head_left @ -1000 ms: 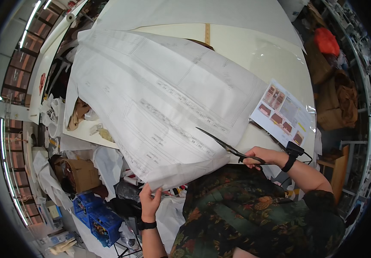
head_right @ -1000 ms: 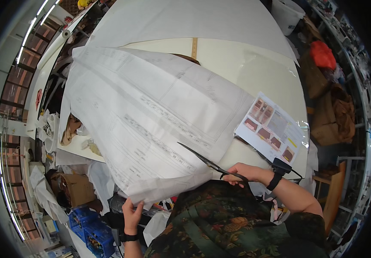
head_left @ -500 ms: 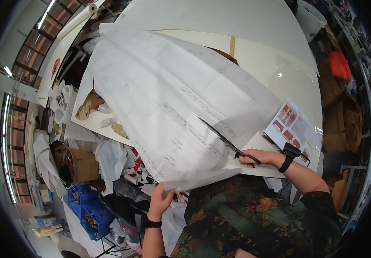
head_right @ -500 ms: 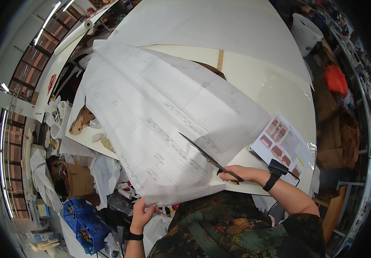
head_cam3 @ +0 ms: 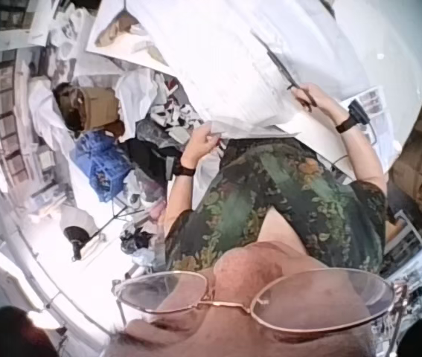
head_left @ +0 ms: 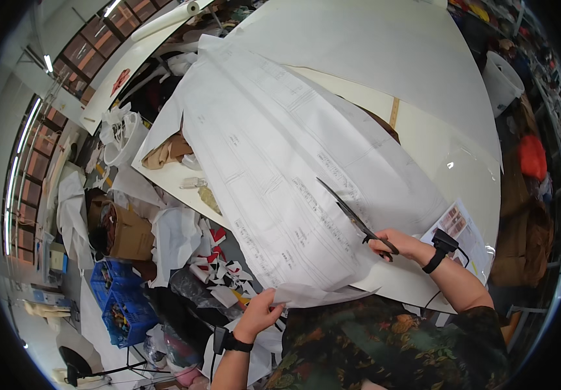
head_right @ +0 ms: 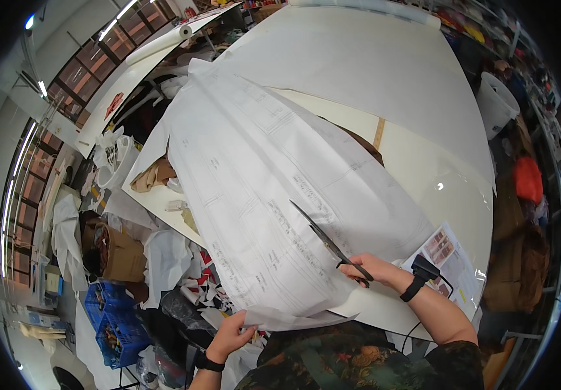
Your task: Cutting along the lines of a paper pattern laid over fabric using fabric scissors on a large cutting table.
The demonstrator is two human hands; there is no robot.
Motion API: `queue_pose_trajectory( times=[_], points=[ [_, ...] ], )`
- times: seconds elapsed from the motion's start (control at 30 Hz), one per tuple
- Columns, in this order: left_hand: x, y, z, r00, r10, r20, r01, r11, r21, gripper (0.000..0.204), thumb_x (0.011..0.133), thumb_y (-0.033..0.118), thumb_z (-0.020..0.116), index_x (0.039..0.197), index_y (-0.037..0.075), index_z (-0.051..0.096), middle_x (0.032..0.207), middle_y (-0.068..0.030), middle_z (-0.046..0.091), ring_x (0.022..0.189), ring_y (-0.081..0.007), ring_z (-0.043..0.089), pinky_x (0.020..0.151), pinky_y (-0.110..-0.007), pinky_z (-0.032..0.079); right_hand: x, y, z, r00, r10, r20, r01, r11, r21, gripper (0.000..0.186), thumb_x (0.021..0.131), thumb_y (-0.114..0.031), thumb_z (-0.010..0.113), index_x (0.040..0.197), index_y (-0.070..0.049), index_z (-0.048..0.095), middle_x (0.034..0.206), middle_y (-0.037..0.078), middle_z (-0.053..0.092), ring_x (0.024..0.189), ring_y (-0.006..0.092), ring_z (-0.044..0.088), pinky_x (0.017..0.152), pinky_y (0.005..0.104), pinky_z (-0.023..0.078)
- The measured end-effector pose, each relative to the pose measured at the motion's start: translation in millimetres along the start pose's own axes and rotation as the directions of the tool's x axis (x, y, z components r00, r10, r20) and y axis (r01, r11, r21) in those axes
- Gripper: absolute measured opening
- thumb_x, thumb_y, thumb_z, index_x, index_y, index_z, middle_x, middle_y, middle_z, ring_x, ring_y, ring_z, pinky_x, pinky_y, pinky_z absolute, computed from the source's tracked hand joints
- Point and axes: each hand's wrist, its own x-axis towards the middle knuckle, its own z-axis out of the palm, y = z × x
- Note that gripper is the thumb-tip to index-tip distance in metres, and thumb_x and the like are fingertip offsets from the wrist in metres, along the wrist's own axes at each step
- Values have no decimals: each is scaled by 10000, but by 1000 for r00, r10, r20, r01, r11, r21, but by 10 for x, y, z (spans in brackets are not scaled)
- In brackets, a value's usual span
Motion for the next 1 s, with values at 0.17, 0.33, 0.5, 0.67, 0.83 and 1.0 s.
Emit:
queue_pose_trajectory(
  times=[0.17,0.33,0.5,0.67,0.83,1.0],
  points=[
    [33,-22,19,1000,21,4,-21,999,30,196,861,79,636,1053,43,656,910,-135,623,812,-314,634,712,-356,510,107,-152,-40,998,10,-59,-13,998,-58,474,939,-523,607,736,-96,583,669,-33,517,534,68,484,496,238,398],
    [90,52,10,999,38,29,-38,999,10,221,828,84,650,1042,27,663,898,-162,635,855,-354,634,759,-365,503,328,-502,-143,998,-28,-49,26,999,-39,460,956,-510,593,770,-89,581,694,-14,532,527,86,505,520,239,418],
    [124,49,33,997,71,26,-71,997,12,214,842,87,633,1046,25,657,908,-162,625,851,-360,620,761,-376,498,481,-633,-215,998,-38,-53,34,996,-84,519,929,-580,591,746,-94,575,662,-12,503,510,90,479,501,247,399],
    [37,124,129,997,75,0,-75,997,9,232,837,99,651,1058,30,663,909,-168,627,872,-353,622,772,-369,495,730,-793,-247,998,-31,-55,30,999,-24,560,930,-608,568,752,-78,585,660,6,516,521,105,500,500,259,385],
    [-54,234,228,997,62,-39,-63,998,-12,204,860,112,613,1040,22,653,900,-181,614,867,-381,607,767,-392,493,775,-897,-285,999,-9,-33,6,996,-84,599,903,-647,585,724,-76,580,644,4,505,513,113,488,486,267,381],
    [-61,203,226,1000,27,2,-27,999,18,268,843,128,644,1091,27,654,962,-169,642,911,-343,637,805,-369,506,987,-1199,-265,997,-58,-49,57,998,-32,613,877,-663,613,719,-71,583,637,2,513,497,116,488,464,272,383]
  ],
)
